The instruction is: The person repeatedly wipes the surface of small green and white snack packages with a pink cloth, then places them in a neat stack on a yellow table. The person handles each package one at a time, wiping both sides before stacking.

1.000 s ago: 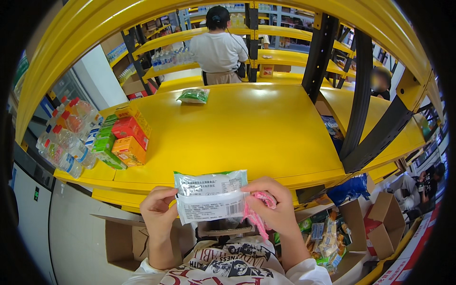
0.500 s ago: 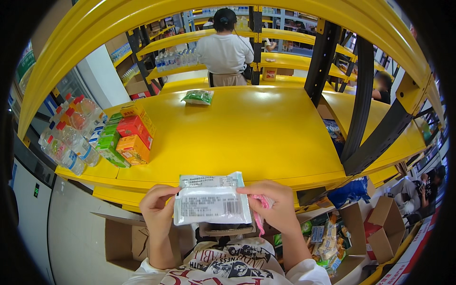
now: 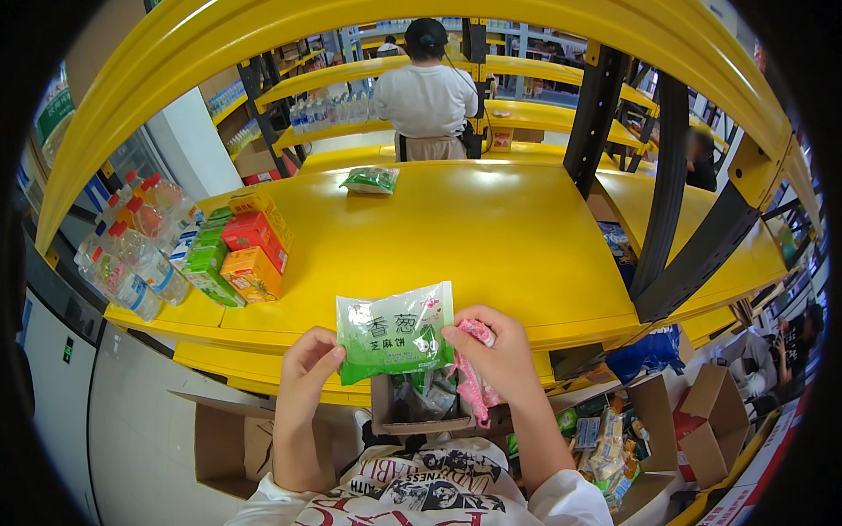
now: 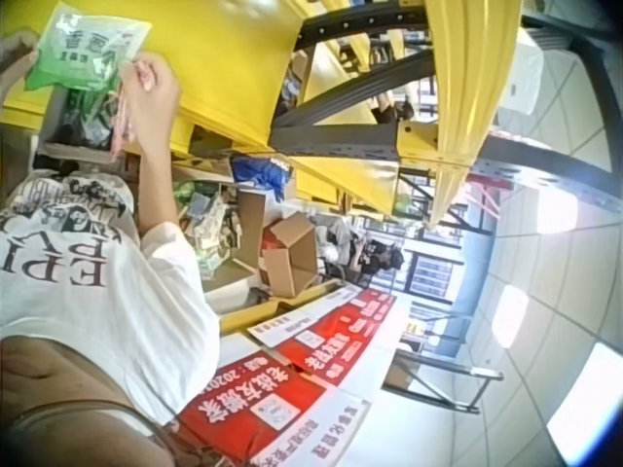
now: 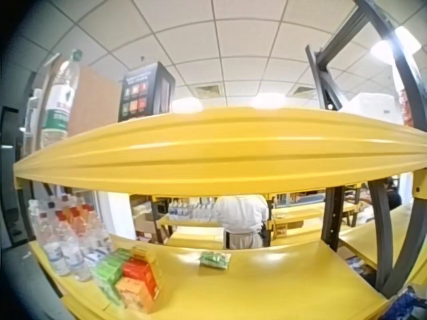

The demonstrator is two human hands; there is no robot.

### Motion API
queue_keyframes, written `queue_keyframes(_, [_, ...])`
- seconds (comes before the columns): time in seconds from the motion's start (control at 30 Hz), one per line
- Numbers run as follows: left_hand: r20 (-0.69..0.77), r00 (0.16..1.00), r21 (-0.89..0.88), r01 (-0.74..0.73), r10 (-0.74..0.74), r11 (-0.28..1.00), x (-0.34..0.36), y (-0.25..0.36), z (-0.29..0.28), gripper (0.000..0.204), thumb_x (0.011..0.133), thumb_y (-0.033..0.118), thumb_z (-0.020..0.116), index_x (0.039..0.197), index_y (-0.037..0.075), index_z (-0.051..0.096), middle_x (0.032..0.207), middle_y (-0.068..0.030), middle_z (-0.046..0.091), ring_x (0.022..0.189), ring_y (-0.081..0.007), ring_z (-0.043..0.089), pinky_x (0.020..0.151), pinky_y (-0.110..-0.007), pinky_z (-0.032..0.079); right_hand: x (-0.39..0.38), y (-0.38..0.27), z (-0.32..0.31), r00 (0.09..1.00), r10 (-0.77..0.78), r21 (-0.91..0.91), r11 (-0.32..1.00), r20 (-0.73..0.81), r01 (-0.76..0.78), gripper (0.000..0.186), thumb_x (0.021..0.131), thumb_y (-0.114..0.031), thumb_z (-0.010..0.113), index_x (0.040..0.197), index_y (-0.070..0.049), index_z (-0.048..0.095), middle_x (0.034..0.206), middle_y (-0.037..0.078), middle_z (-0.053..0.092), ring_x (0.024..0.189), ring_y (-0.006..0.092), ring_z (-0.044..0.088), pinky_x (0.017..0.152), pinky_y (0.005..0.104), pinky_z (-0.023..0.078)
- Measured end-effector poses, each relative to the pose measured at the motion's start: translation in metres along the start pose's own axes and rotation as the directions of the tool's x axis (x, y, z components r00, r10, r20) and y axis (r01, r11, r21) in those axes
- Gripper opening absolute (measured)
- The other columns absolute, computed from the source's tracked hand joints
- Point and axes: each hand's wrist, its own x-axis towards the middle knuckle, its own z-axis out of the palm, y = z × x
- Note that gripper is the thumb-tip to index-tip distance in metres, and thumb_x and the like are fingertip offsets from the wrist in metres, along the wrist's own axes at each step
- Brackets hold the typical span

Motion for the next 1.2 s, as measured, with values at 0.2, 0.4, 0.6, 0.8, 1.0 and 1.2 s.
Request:
queue_keyframes(0.2, [0.006,0.999,-0.07,0.039,-0.039,0.997,0.002,0.002,-0.003,0.008,0.084,0.01,0.057,0.082,0.004,0.052,0.076,0.0003,0.054,0.067,-0.006,0.049,0.06,-0.02,0.039,0.004,-0.003,-0.003,0.983,0.148,0.23,0.958,0.105,-0.169,0.009,0.077,-0.008,0.065,0.082,-0.002,0.06,0.072,-0.002,0.056,0.063,0.0042,0.05,0.057,0.0184,0.04])
queue_keyframes(0.4, [0.055,0.996,-0.243,0.086,-0.075,0.966,-0.001,0.004,-0.001,0.008,0.084,0.01,0.056,0.082,0.004,0.052,0.077,-0.0013,0.055,0.066,-0.0074,0.05,0.057,-0.021,0.04,0.006,0.0,-0.004,0.966,0.158,0.357,0.907,0.206,-0.224,0.011,0.079,-0.011,0.063,0.084,-0.003,0.059,0.077,0.0,0.058,0.069,0.0051,0.052,0.062,0.0192,0.042])
queue_keyframes(0.6, [0.138,0.989,-0.244,0.077,-0.044,0.967,-0.012,0.011,0.002,0.007,0.083,0.008,0.057,0.08,0.004,0.051,0.078,-0.0019,0.056,0.066,-0.0081,0.051,0.059,-0.022,0.041,0.011,0.001,-0.005,0.946,0.197,0.418,0.86,0.259,-0.293,0.012,0.08,-0.012,0.062,0.088,-0.003,0.058,0.081,0.0,0.059,0.073,0.0054,0.053,0.065,0.0197,0.042])
queue_keyframes(0.8, [0.093,0.996,-0.165,0.016,-0.001,0.986,-0.017,0.016,0.009,0.008,0.082,0.005,0.057,0.079,0.003,0.051,0.079,-0.0022,0.055,0.067,-0.0088,0.052,0.061,-0.022,0.042,0.011,-0.011,-0.006,0.953,0.224,0.316,0.906,0.204,-0.281,0.011,0.079,-0.013,0.062,0.085,-0.004,0.058,0.079,-0.001,0.057,0.073,0.0054,0.051,0.065,0.0204,0.041])
queue_keyframes(1.0, [0.009,0.966,0.4,-0.241,0.259,0.884,0.007,0.002,0.002,0.01,0.082,0.007,0.057,0.077,0.001,0.051,0.075,-0.0046,0.054,0.067,-0.0112,0.053,0.061,-0.024,0.044,0.029,-0.011,-0.014,0.974,0.153,0.089,0.982,0.167,-0.169,0.014,0.079,-0.015,0.064,0.084,-0.004,0.059,0.077,-0.001,0.057,0.07,0.0056,0.051,0.064,0.0204,0.041])
queue_keyframes(1.2, [0.054,0.924,0.67,-0.314,0.378,0.673,0.101,0.018,-0.006,0.019,0.083,0.017,0.057,0.081,-0.002,0.057,0.07,-0.0063,0.058,0.066,-0.0134,0.055,0.063,-0.025,0.043,0.094,-0.02,-0.018,0.961,0.222,0.091,0.967,0.165,-0.239,0.017,0.078,-0.019,0.065,0.079,-0.004,0.058,0.072,0.002,0.056,0.062,0.0112,0.053,0.053,0.025,0.043])
